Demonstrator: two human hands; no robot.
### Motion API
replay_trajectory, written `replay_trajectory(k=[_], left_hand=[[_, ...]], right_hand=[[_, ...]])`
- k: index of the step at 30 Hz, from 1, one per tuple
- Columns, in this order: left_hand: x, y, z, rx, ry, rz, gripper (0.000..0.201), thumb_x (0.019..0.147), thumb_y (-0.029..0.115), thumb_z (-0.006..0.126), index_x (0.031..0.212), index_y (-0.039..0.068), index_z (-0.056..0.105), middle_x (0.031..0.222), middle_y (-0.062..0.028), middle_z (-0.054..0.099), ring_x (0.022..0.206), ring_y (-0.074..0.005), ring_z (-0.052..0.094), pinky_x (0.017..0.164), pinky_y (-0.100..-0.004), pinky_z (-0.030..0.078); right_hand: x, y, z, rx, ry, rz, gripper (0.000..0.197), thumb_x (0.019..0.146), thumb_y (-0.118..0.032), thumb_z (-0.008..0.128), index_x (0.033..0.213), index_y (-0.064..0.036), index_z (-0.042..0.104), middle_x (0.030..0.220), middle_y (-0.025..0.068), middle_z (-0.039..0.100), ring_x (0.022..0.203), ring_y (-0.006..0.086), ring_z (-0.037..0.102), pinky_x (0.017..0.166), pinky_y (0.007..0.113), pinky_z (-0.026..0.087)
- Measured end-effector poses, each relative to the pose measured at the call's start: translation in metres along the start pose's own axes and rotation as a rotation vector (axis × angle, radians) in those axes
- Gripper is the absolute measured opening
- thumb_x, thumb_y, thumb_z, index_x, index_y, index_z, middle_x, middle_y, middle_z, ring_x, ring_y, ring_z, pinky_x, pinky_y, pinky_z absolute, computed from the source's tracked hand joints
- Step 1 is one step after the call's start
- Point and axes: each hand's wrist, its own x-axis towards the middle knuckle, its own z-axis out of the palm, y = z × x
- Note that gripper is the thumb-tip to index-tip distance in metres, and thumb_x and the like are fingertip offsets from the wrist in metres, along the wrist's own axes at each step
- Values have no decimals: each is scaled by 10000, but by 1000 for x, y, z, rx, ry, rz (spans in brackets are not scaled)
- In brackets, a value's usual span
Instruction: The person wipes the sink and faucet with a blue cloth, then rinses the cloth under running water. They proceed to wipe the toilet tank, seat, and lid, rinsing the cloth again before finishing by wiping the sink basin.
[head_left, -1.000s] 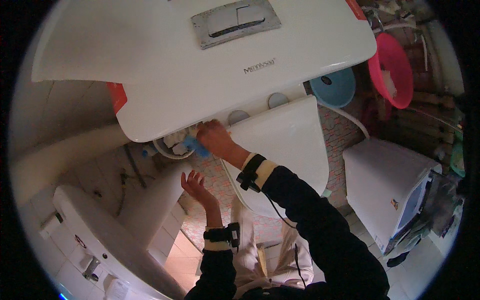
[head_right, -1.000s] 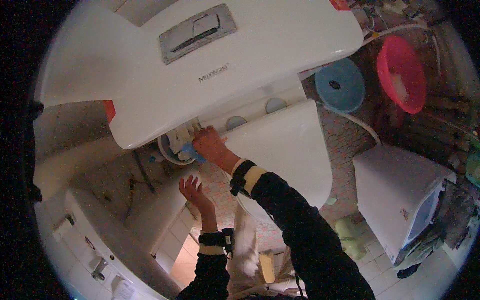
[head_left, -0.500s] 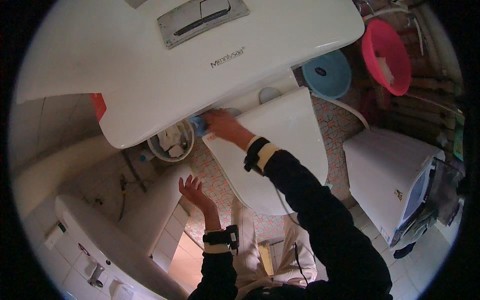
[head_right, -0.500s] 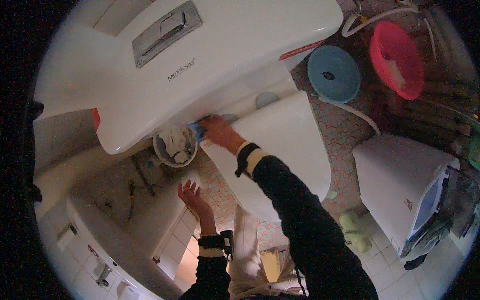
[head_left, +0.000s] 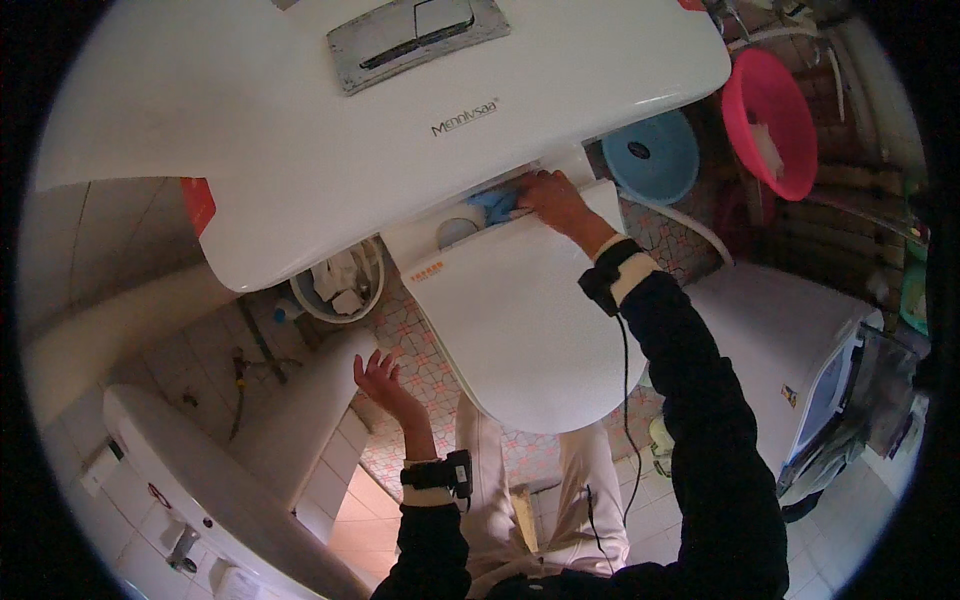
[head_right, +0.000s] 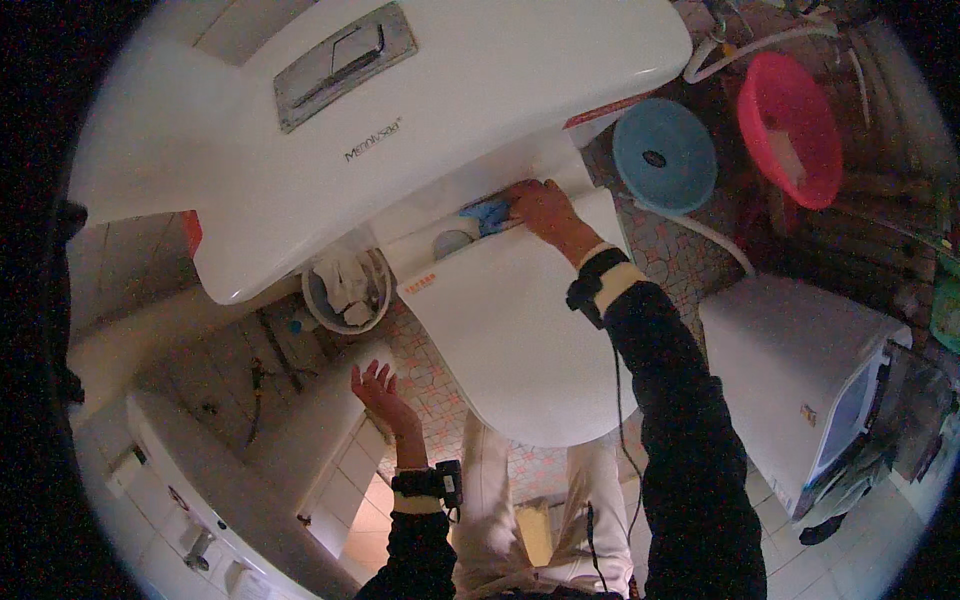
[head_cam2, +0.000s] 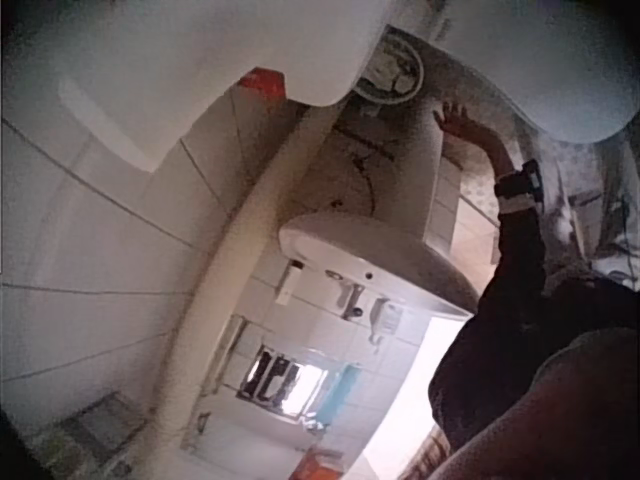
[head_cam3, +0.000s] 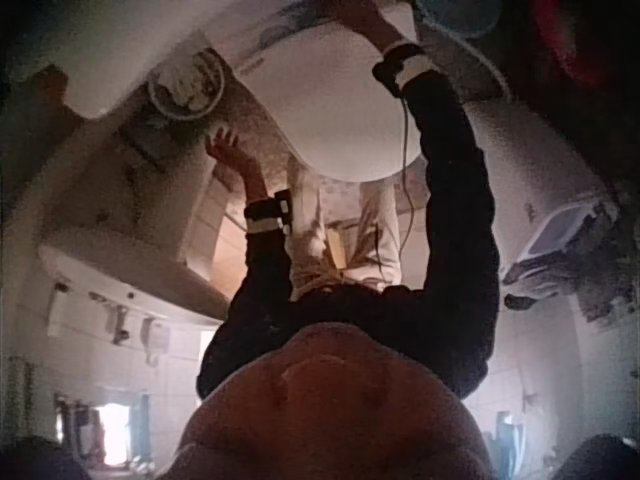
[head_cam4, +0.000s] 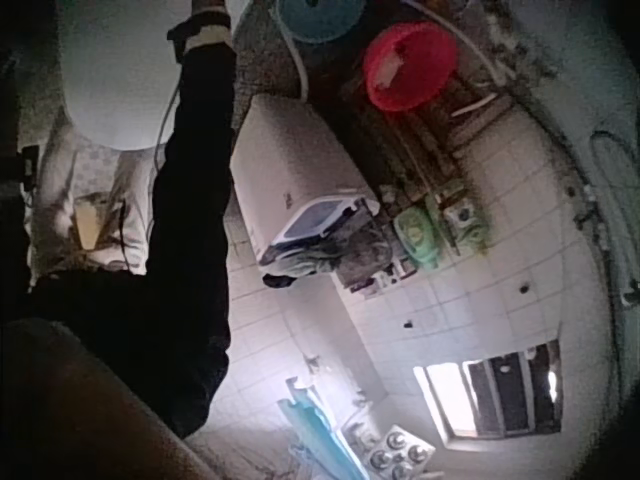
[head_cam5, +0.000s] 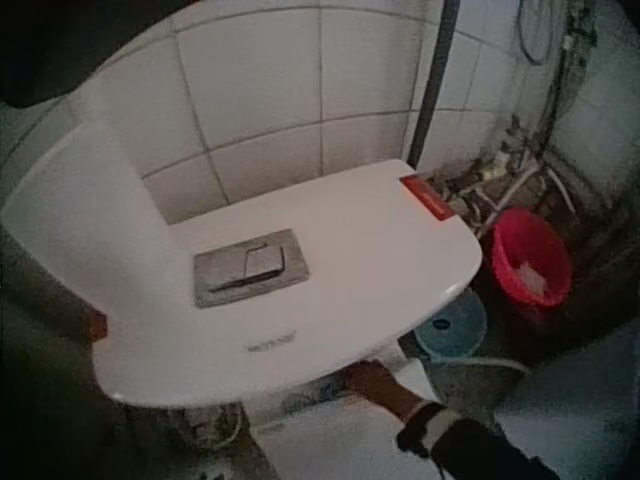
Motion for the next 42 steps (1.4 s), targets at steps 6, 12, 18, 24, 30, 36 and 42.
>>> replay_trajectory(k=[6, 12, 18, 24, 30, 36, 42], left_hand=[[2, -1, -3, -31, -22, 13, 499, 904, 392, 427, 1292, 103, 304, 1167, -112, 493, 1006, -223, 507, 869, -386, 384], [-2, -5, 7, -38, -30, -15, 487, 891, 325, 426, 1291, 77, 302, 1164, -111, 472, 995, -219, 506, 850, -374, 403], [-3, -4, 9, -56, -62, -24, 466, 899, 299, 414, 1286, 66, 304, 1159, -108, 471, 973, -215, 508, 824, -363, 419], [5, -1, 3, -8, -14, -18, 465, 903, 306, 409, 1287, 65, 307, 1134, -104, 491, 921, -205, 526, 811, -341, 420], [2, -3, 7, -58, -27, 20, 460, 898, 303, 411, 1283, 67, 320, 1113, -80, 504, 903, -191, 525, 821, -336, 410], [-2, 1, 8, -33, -58, 13, 471, 888, 300, 418, 1282, 58, 328, 1111, -86, 509, 912, -191, 516, 830, -339, 405], [-7, 0, 12, -45, -70, -20, 488, 882, 303, 416, 1287, 49, 319, 1110, -103, 515, 952, -207, 504, 844, -349, 403]], right_hand=[[-14, 55, 1, 214, 36, -4, 141, 727, -123, 559, 815, -129, 668, 904, 106, 610, 871, 303, 592, 737, 395, 485], [-25, 69, -16, -188, -55, 262, 103, 734, -128, 581, 759, -168, 673, 906, 58, 599, 889, 264, 573, 725, 416, 449], [-15, 54, -18, -335, 56, 249, 79, 693, -148, 605, 732, -124, 669, 857, 69, 576, 846, 251, 574, 679, 405, 442], [-51, 82, -59, -226, 200, 538, 137, 675, -42, 576, 791, -50, 649, 838, 126, 547, 828, 267, 560, 695, 398, 453], [-114, 22, -70, 651, 471, 595, 343, 761, 8, 462, 1084, -33, 568, 1007, 141, 553, 868, 261, 554, 766, 343, 449], [-127, -4, -44, 1109, 267, 890, 432, 876, -109, 421, 1293, -9, 374, 1229, 170, 457, 1088, 266, 474, 919, 347, 377], [-133, -12, -11, 162, 466, 456, 606, 859, -319, 528, 1346, -43, 294, 1369, 214, 287, 1249, 373, 280, 1000, 519, 246]])
